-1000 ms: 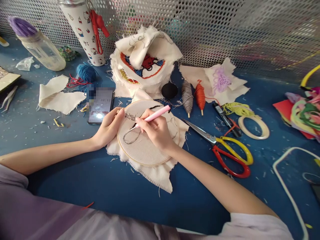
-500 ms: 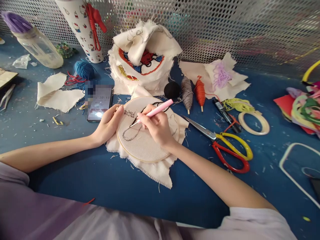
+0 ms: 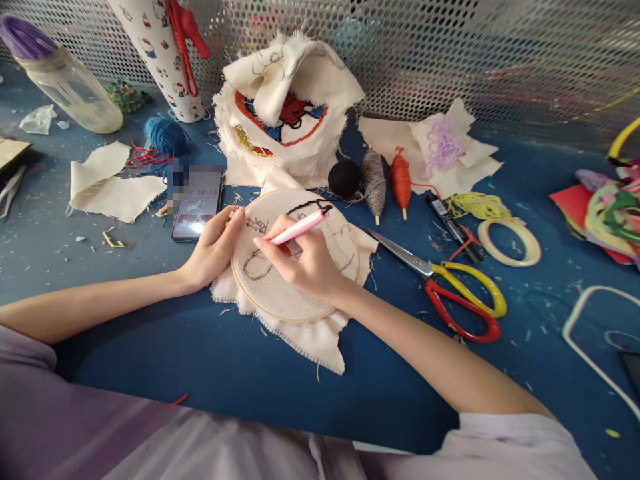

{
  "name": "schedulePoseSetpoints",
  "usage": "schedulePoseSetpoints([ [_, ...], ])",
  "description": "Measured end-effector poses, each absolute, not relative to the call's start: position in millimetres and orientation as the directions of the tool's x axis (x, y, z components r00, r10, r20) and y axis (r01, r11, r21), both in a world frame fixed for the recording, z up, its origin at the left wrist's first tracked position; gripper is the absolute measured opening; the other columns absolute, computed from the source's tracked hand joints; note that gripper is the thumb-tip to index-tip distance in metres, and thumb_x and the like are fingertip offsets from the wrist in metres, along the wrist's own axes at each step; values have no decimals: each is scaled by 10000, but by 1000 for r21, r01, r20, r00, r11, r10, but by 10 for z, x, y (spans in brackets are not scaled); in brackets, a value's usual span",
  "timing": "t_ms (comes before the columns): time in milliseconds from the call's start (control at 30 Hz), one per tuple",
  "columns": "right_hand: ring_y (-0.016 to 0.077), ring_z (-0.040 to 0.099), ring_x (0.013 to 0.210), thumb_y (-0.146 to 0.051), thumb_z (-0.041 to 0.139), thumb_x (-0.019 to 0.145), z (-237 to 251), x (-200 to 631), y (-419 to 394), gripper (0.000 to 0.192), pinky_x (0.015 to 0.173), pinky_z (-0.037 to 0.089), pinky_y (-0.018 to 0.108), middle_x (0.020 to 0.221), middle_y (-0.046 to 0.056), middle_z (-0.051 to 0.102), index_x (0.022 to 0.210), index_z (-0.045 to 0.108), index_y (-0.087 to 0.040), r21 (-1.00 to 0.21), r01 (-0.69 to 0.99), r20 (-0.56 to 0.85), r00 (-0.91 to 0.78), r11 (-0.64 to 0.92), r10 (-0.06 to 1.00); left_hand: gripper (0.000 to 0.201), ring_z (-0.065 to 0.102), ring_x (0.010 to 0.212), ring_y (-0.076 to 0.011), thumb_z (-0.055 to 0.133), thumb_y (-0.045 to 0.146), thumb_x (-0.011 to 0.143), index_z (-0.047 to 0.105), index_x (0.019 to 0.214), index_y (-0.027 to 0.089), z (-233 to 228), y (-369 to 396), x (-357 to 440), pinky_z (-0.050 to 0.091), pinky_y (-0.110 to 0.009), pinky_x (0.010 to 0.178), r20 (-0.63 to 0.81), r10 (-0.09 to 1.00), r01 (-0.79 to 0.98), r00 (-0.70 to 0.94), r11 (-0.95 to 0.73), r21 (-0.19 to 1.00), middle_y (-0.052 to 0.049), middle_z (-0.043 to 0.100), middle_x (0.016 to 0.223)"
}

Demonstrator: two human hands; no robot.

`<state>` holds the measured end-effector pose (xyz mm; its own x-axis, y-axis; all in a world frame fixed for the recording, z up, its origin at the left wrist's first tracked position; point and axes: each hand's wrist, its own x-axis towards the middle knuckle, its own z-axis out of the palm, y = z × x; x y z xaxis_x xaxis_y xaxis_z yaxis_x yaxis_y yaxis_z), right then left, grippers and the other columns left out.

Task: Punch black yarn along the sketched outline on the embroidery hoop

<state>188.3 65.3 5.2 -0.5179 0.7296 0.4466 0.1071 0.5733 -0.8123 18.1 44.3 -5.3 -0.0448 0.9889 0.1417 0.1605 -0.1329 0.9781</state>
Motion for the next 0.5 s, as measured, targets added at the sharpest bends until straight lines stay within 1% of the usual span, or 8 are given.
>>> schedulePoseSetpoints([
  [100,115,555,660,-209,674,843,24,1858,635,128,650,437,284,694,-19,610,744,595,-198,-728,164,462,-600,666,653,259,362,624,-101,423,323,994,483,788,178,-45,439,179,353,-231,595,155,987,164,-44,-145,976,24,396,689],
  [167,127,574,695,-226,688,837,16,1853,623,127,673,448,292,719,-9,632,747,602,-202,-727,182,456,-593,662,663,270,355,623,-100,427,330,994,477,775,178,-37,438,179,350,-230,587,152,987,161,-46,-143,977,24,390,688],
  [233,115,557,649,-254,665,859,23,1859,615,134,606,435,273,708,-13,615,750,603,-208,-788,163,422,-560,594,713,291,353,614,-99,437,357,988,465,758,181,-31,440,181,350,-229,574,138,989,143,-45,-130,981,23,389,683],
  [300,97,525,580,-286,627,888,46,1871,616,171,529,405,254,664,-26,572,739,595,-209,-873,114,361,-505,475,784,311,357,604,-99,451,396,978,460,751,184,-28,442,184,353,-227,559,123,992,121,-41,-117,986,23,392,675],
  [367,83,492,529,-308,607,902,74,1882,632,210,487,380,240,608,-40,528,721,580,-205,-933,63,293,-438,354,850,332,351,592,-100,463,432,967,460,744,186,-28,446,186,350,-227,543,116,992,112,-38,-111,987,24,381,664],
  [433,74,473,510,-316,613,898,93,1888,660,230,482,374,231,574,-48,509,704,569,-200,-959,11,258,-386,284,886,342,341,589,-102,464,450,961,464,744,186,-28,449,184,346,-229,541,122,992,123,-36,-117,985,26,363,659],
  [500,66,459,501,-320,624,891,96,1889,694,238,472,361,224,574,-50,510,696,567,-196,-968,-50,247,-354,246,902,343,336,597,-105,453,454,964,472,751,185,-25,453,180,344,-230,548,131,991,146,-32,-125,981,26,352,663],
])
